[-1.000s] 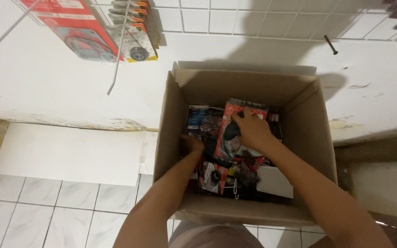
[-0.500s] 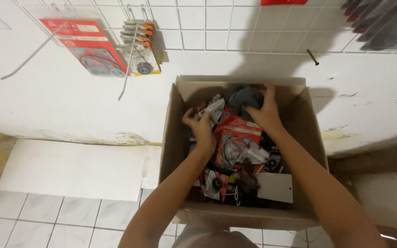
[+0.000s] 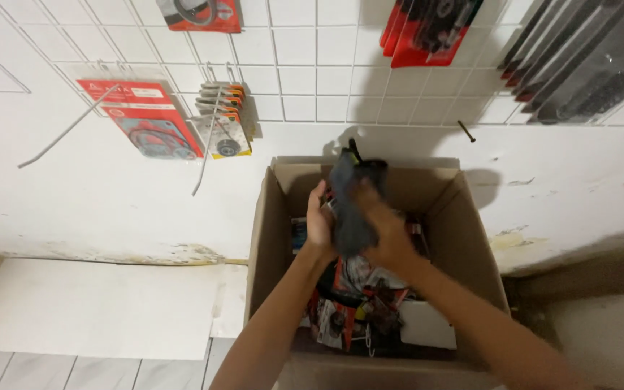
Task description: Clean and hang packaged automotive parts from a box onto a wire display grid.
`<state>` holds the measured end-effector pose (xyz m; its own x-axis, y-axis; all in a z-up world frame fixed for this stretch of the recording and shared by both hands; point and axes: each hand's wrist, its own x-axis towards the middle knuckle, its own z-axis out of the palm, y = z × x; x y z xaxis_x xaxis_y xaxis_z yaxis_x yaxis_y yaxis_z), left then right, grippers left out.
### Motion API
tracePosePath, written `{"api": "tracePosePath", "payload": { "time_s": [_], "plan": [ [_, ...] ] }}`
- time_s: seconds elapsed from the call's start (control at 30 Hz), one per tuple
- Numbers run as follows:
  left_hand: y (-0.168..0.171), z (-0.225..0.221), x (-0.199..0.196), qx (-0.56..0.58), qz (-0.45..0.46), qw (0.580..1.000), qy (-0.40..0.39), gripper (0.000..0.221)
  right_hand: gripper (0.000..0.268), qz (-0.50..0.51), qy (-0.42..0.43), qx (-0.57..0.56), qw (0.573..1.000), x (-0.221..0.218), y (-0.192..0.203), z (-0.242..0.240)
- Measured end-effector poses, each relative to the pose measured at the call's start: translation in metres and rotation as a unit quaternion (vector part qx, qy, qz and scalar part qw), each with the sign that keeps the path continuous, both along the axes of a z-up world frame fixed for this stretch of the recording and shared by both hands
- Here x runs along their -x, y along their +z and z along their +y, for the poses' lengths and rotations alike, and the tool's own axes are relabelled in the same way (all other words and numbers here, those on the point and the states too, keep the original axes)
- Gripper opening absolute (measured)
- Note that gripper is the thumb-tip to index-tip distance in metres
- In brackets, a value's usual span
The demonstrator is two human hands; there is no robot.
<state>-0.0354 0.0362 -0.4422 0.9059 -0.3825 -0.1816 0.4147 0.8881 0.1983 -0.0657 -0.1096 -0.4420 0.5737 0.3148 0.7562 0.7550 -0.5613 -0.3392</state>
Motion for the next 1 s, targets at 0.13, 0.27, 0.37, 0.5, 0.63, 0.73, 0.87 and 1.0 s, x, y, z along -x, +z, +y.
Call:
{"api": "tracePosePath", "payload": {
  "time_s": [0.13,0.27,0.37,0.5,0.63,0.73,0.87,1.0],
  "plan": [
    [-0.042,0.003,-0.024,0.004,-0.216,0.976,0.024,0.053,0.089,-0.099,0.074,0.01,0.992,-0.015,-0.031,0.006],
    [0.046,0.007,0.021,-0.099,-0.01,0.994,-0.053,0.093,0.043,-0.062,-0.029,-0.041,0.997,-0.018,0.018,-0.011],
    [0.008,0.007,0.0,-0.111,-0.027,0.99,-0.087,0.083,0.083,-0.073,0.042,-0.004,0.996,-0.008,0.006,-0.004],
    [-0.018,0.008,-0.02,-0.116,-0.071,0.99,-0.029,0.062,0.09,-0.07,0.091,0.02,0.993,-0.005,-0.01,-0.002],
    [0.047,0.013,0.024,-0.161,-0.044,0.979,-0.117,0.095,0.086,-0.086,0.103,-0.026,0.991,-0.019,0.005,-0.011],
    [-0.042,0.013,-0.029,-0.164,-0.048,0.98,-0.102,0.095,0.078,-0.072,0.153,-0.021,0.985,-0.013,-0.019,-0.01],
    [0.031,0.019,-0.004,-0.033,-0.063,0.996,-0.044,0.087,0.084,-0.06,0.217,0.016,0.974,-0.011,-0.033,-0.007],
    [0.094,0.019,0.005,-0.176,0.163,0.971,-0.017,0.087,0.078,-0.049,0.231,0.069,0.969,-0.032,-0.026,-0.037]
  ]
}}
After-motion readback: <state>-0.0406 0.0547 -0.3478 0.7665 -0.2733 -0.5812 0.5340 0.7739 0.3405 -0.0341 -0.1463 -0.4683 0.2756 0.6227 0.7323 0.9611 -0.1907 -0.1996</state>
